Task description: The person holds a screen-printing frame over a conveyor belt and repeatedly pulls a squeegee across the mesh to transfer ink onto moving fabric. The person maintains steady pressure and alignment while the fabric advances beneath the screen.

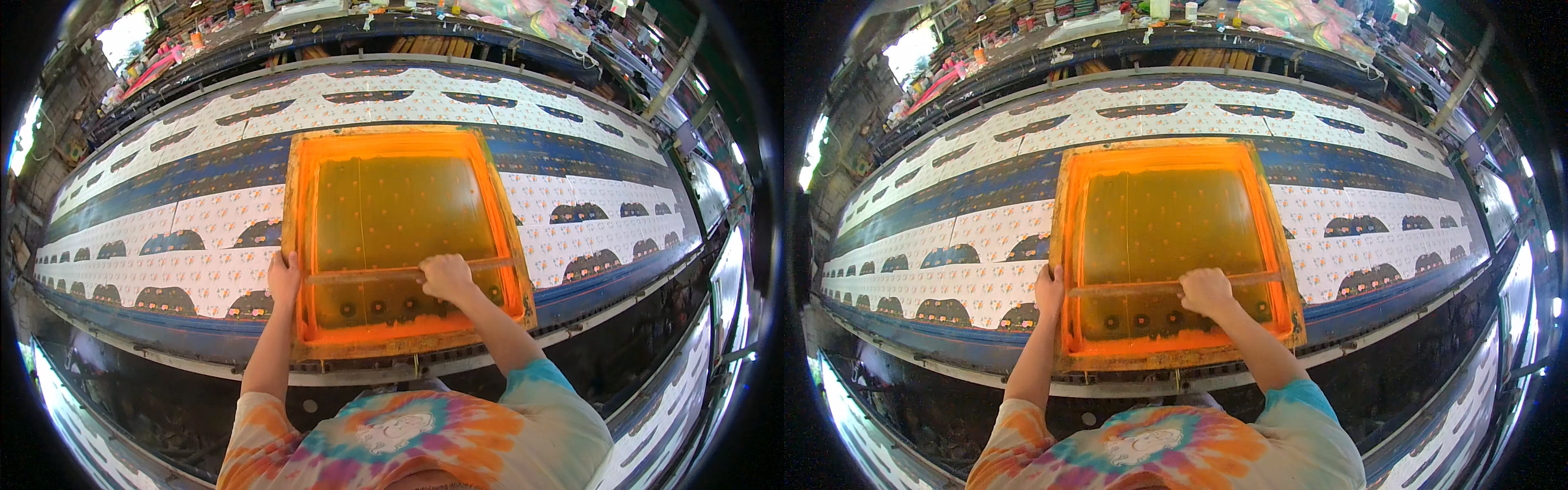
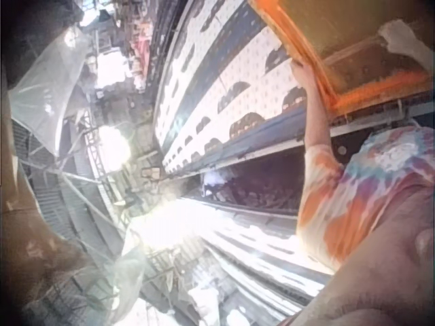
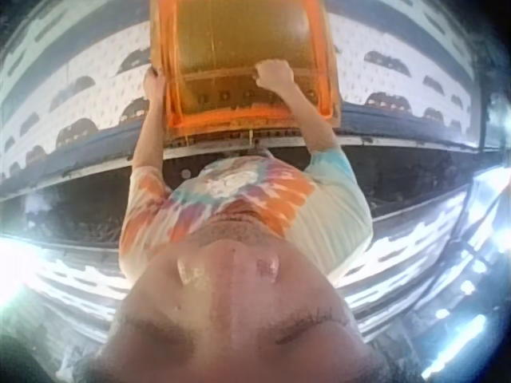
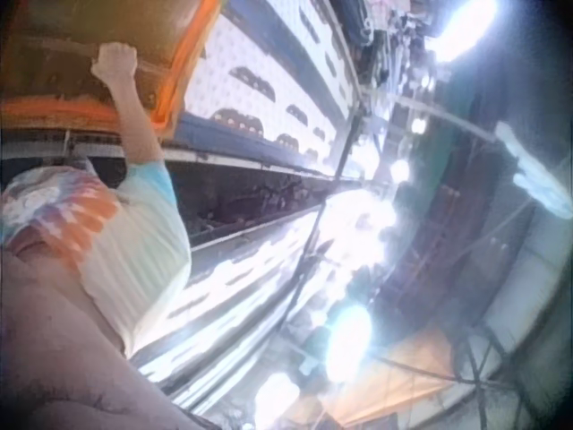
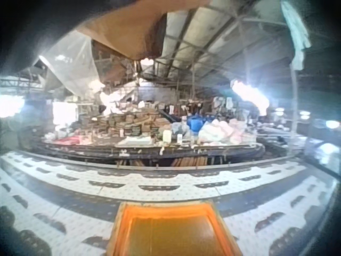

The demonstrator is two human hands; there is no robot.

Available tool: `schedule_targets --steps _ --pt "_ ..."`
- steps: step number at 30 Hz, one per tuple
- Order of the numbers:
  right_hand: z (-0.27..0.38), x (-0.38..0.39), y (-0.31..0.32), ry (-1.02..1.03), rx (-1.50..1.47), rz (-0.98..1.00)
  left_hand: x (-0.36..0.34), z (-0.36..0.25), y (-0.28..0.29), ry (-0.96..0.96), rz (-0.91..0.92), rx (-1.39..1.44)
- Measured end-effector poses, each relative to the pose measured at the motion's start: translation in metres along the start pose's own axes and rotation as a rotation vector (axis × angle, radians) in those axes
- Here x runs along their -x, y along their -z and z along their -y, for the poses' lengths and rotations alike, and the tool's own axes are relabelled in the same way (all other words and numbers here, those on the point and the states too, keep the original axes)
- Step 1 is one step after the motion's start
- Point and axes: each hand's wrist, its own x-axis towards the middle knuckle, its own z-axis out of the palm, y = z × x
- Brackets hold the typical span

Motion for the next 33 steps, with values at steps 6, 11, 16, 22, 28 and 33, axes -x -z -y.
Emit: schedule_targets --steps 6,11,16,22,28,33 --pt "0.045 0.107 -0.033 0.021 0.066 -0.039 0.005 -0.006 0.004 0.004 0.035 0.012" --pt "0.062 0.142 -0.039 -0.013 -0.023 -0.057 0.008 -0.014 0.006 0.000 0.034 0.011" --pt "0.052 0.155 -0.037 0.091 -0.113 -0.116 0.006 -0.016 0.005 -0.003 0.043 -0.033" --pt "-0.049 0.158 -0.010 -0.077 -0.506 -0.372 0.005 -0.015 -0.001 -0.048 -0.010 -0.058" --pt "-0.208 0.176 -0.048 -0.608 -0.316 -0.523 0.005 -0.020 -0.012 -0.153 -0.075 -0.223" --pt "-0.216 0.172 -0.059 -0.584 -0.450 -0.362 0.005 -0.012 -0.011 -0.100 -0.036 -0.188"
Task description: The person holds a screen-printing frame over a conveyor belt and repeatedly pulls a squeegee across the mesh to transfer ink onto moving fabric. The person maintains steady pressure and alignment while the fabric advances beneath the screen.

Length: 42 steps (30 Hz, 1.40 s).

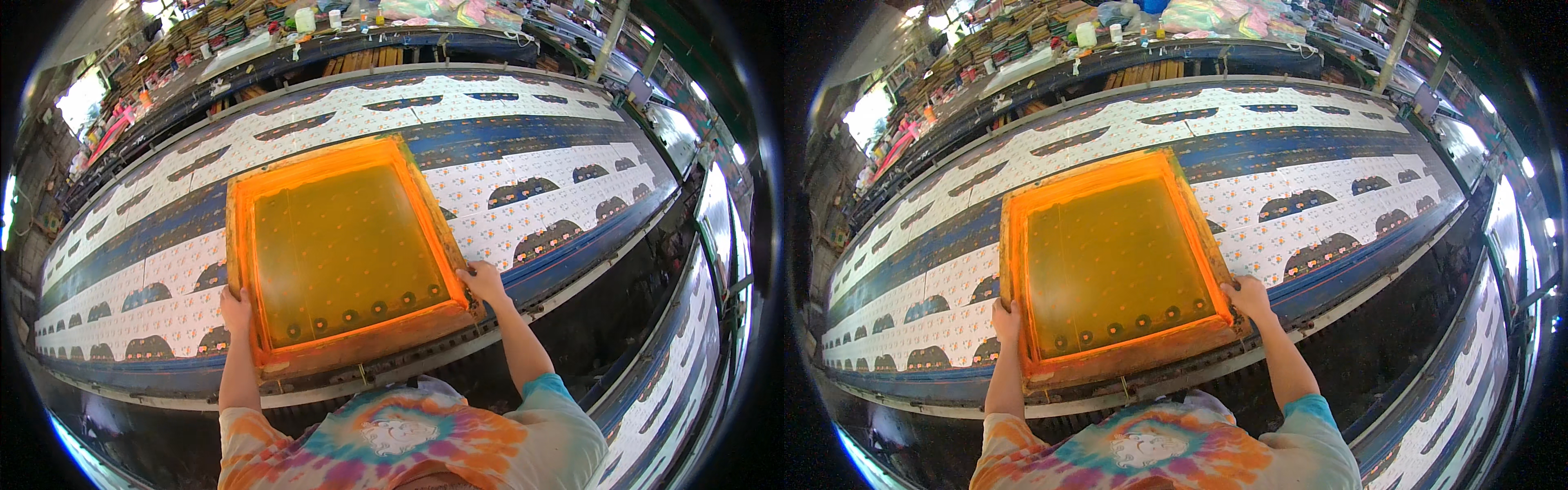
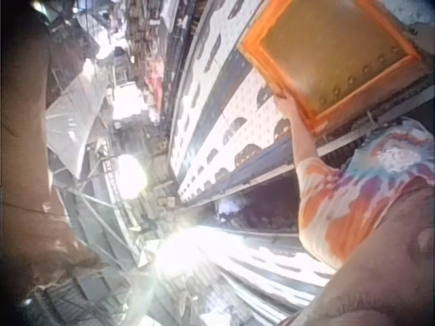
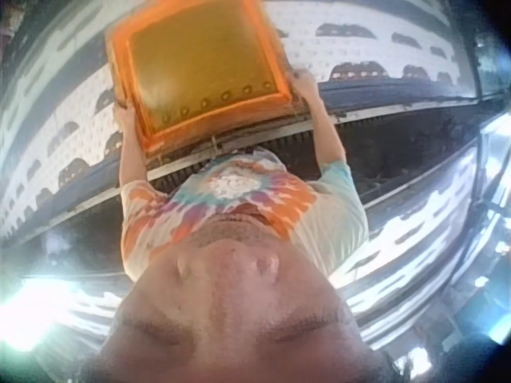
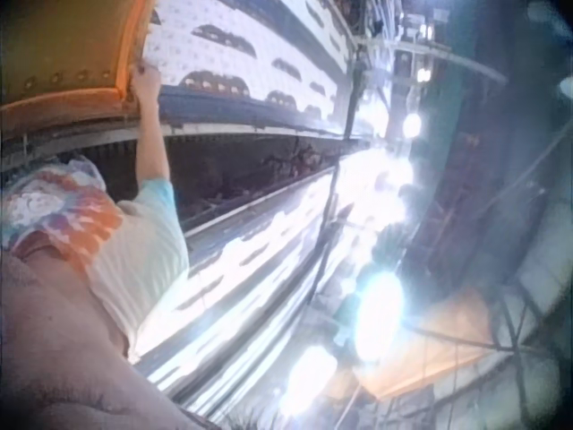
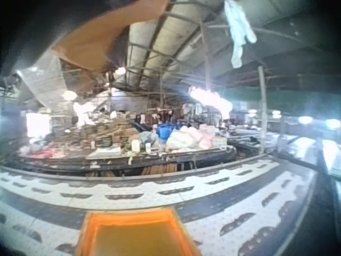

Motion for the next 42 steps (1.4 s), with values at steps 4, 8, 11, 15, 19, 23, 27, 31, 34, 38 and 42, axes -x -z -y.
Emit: schedule_targets --steps 4,8,11,15,19,23,27,31,34,38,42 --pt "0.014 -0.002 0.000 -0.051 -0.013 0.081 -0.003 -0.004 0.005 -0.038 -0.015 -0.077" --pt "0.012 0.001 0.006 0.027 0.004 -0.087 0.007 -0.030 0.002 -0.334 -0.100 -0.241" --pt "0.014 0.006 0.023 0.057 0.006 -0.209 0.002 -0.079 0.000 -0.528 -0.057 -0.107" --pt "0.011 0.029 0.045 0.076 0.001 -0.329 0.030 -0.175 -0.004 -0.666 0.197 0.108" --pt "-0.008 0.057 0.068 -0.006 -0.001 -0.367 0.068 -0.259 -0.010 -0.829 0.358 0.212" --pt "-0.053 0.072 0.050 -0.064 -0.035 -0.102 0.113 -0.344 -0.037 -0.980 0.472 0.326" --pt "-0.095 0.098 0.066 0.032 0.328 -0.216 0.165 -0.428 -0.055 -1.148 0.499 0.408" --pt "-0.170 0.112 0.125 -0.072 0.238 -0.316 0.211 -0.501 -0.078 -1.203 0.519 0.438" --pt "-0.228 0.127 0.156 -0.151 0.099 -0.278 0.251 -0.558 -0.105 -1.243 0.545 0.474" --pt "-0.287 0.145 0.153 -0.093 0.179 -0.382 0.312 -0.624 -0.132 -1.276 0.627 0.540" --pt "-0.328 0.155 0.132 -0.018 0.121 -0.537 0.361 -0.680 -0.144 -1.363 0.670 0.573"
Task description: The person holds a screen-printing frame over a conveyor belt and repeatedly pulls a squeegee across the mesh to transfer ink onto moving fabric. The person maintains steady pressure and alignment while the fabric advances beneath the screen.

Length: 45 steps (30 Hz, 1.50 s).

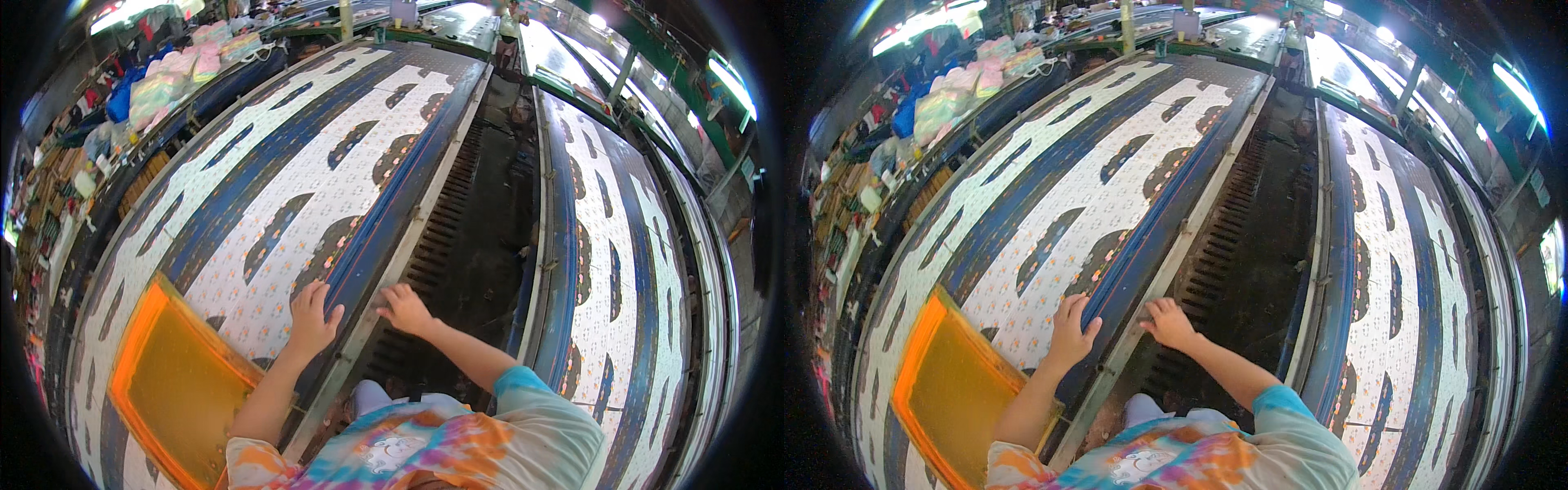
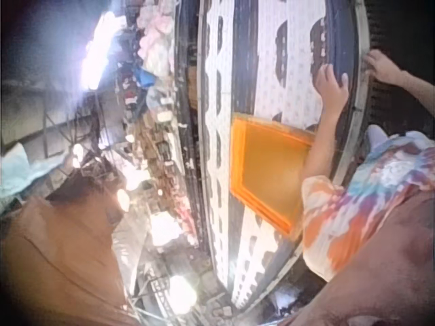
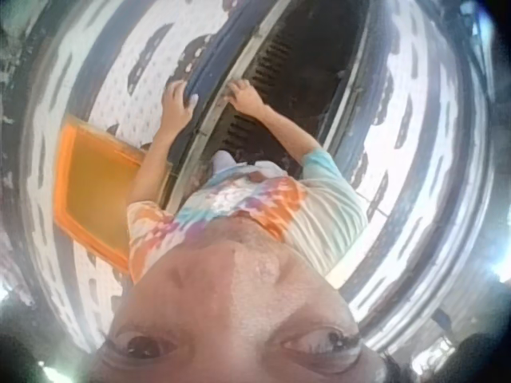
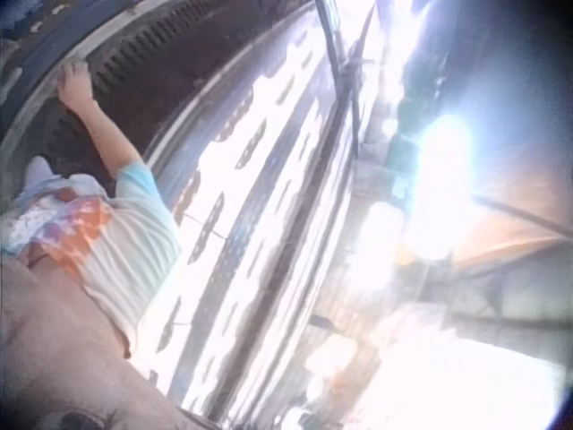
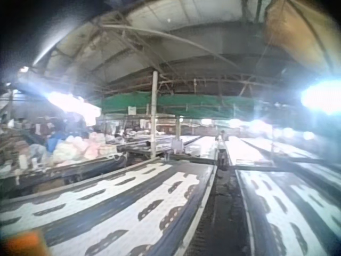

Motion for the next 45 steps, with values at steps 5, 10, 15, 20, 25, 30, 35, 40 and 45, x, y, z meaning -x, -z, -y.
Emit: schedule_targets --steps 5,10,15,20,25,30,35,40,45 --pt "-0.018 0.004 -0.015 -0.040 -0.131 -0.083 -0.051 -0.011 -0.047 -0.027 0.030 0.022" --pt "-0.036 -0.016 -0.025 -0.158 -0.052 0.004 -0.106 -0.018 -0.096 -0.050 0.078 0.108" --pt "-0.068 -0.033 -0.006 -0.072 -0.023 0.140 -0.172 -0.028 -0.141 -0.088 0.095 0.113" --pt "-0.125 -0.063 0.012 0.170 -0.110 0.367 -0.251 -0.011 -0.190 -0.062 0.115 0.104" --pt "-0.228 -0.096 0.084 0.133 -0.174 0.643 -0.340 -0.015 -0.239 -0.009 0.116 0.205" --pt "-0.361 -0.119 0.161 -0.157 -0.059 0.528 -0.427 -0.036 -0.285 -0.068 0.182 0.244" --pt "-0.454 -0.156 0.216 -0.364 0.021 0.562 -0.500 -0.050 -0.324 -0.110 0.180 0.257" --pt "-0.560 -0.206 0.230 -0.263 0.082 0.490 -0.587 -0.065 -0.376 -0.135 0.178 0.223" --pt "-0.674 -0.263 0.258 -0.197 0.130 0.370 -0.691 -0.096 -0.435 -0.175 0.167 0.202"
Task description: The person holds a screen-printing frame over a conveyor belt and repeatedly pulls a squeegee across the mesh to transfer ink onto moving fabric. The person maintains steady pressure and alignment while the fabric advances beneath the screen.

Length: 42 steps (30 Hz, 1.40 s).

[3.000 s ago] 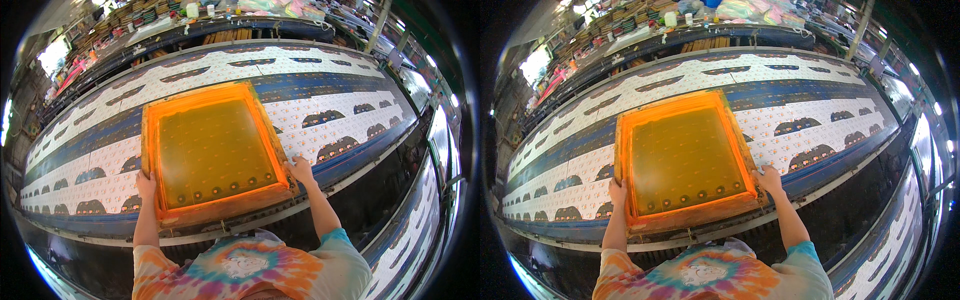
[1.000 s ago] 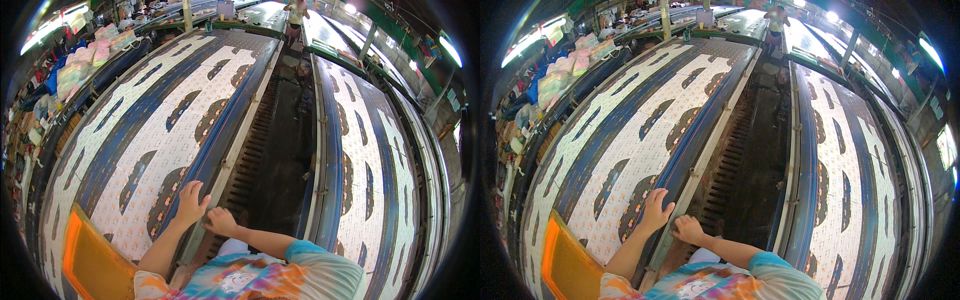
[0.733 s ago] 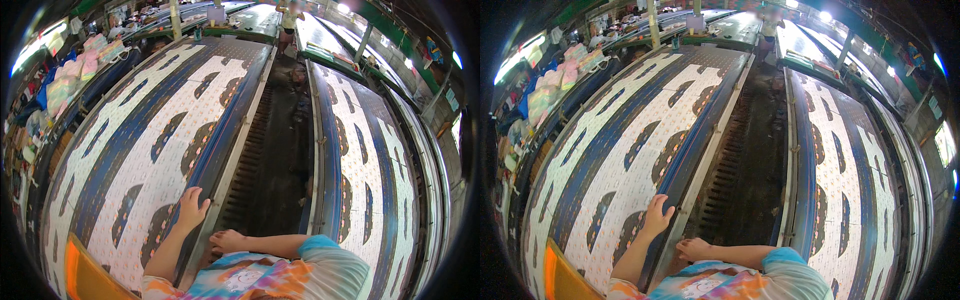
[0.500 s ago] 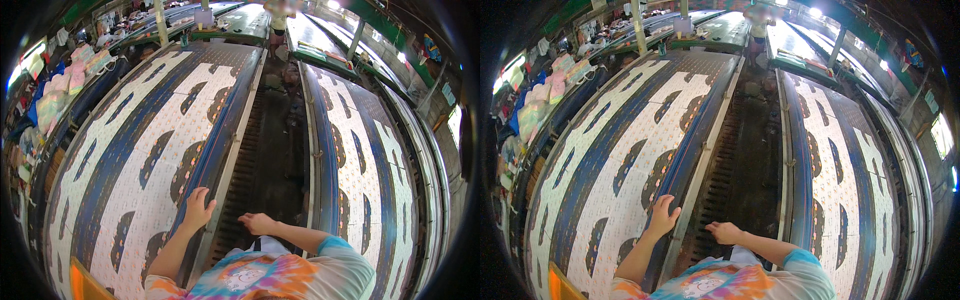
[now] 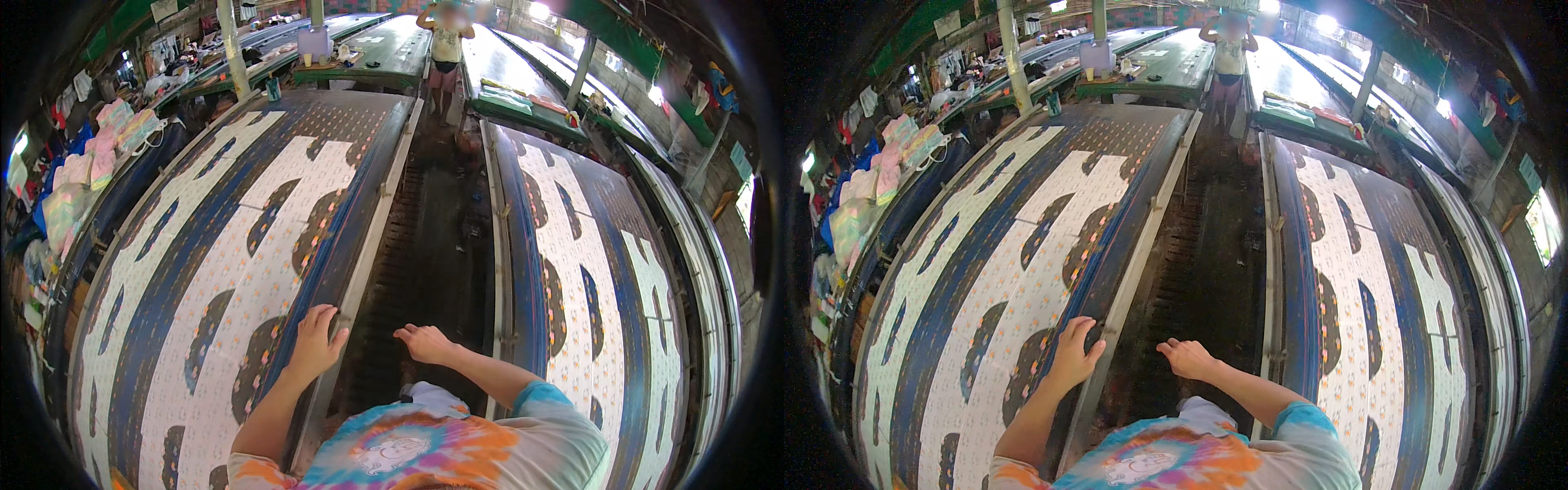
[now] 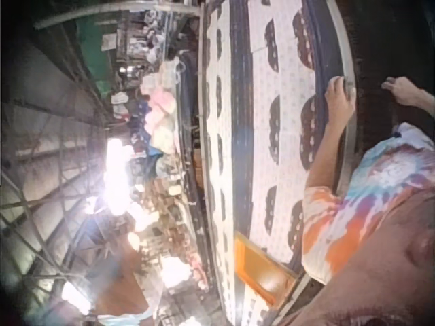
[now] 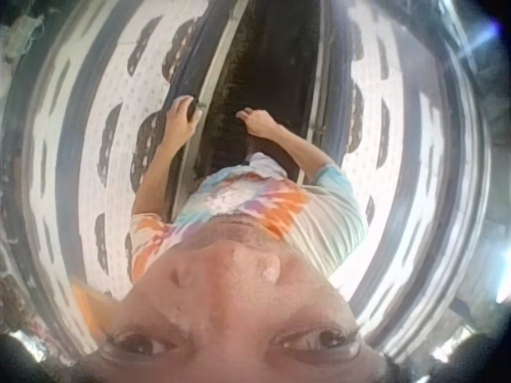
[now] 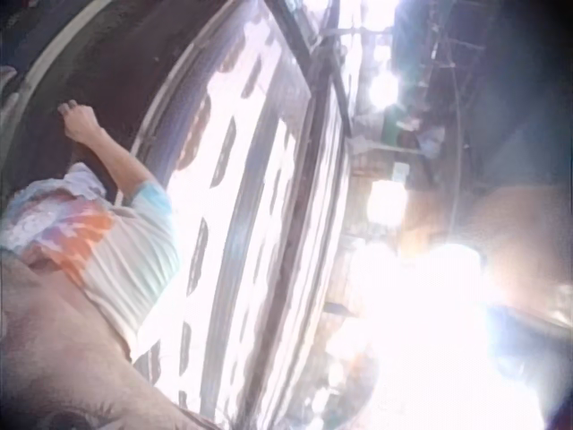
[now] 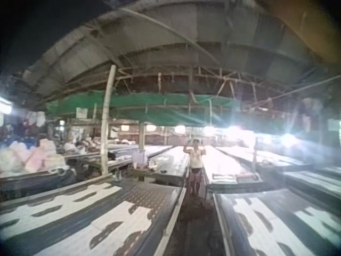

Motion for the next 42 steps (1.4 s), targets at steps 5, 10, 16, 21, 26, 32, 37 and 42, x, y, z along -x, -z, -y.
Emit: schedule_targets --steps 5,10,16,21,26,32,37,42 --pt "-0.090 -0.062 0.081 -0.065 -0.026 0.067 -0.118 0.004 -0.046 -0.017 0.019 -0.014" --pt "-0.192 -0.116 0.124 0.031 -0.150 -0.066 -0.228 0.002 -0.087 -0.064 0.070 -0.015" --pt "-0.286 -0.212 0.166 0.109 -0.065 0.020 -0.355 0.030 -0.135 -0.089 0.104 -0.072" --pt "-0.376 -0.319 0.199 0.175 -0.046 0.068 -0.466 0.068 -0.167 -0.114 0.040 -0.111" --pt "-0.459 -0.417 0.252 0.175 0.022 0.075 -0.580 0.121 -0.193 -0.006 -0.020 -0.050" --pt "-0.563 -0.480 0.275 0.123 -0.095 0.035 -0.691 0.152 -0.223 0.033 0.052 -0.052" --pt "-0.644 -0.526 0.316 -0.045 -0.151 0.136 -0.774 0.169 -0.256 0.052 0.073 -0.065" --pt "-0.756 -0.583 0.340 0.092 -0.198 -0.085 -0.867 0.175 -0.299 0.066 -0.021 -0.115"
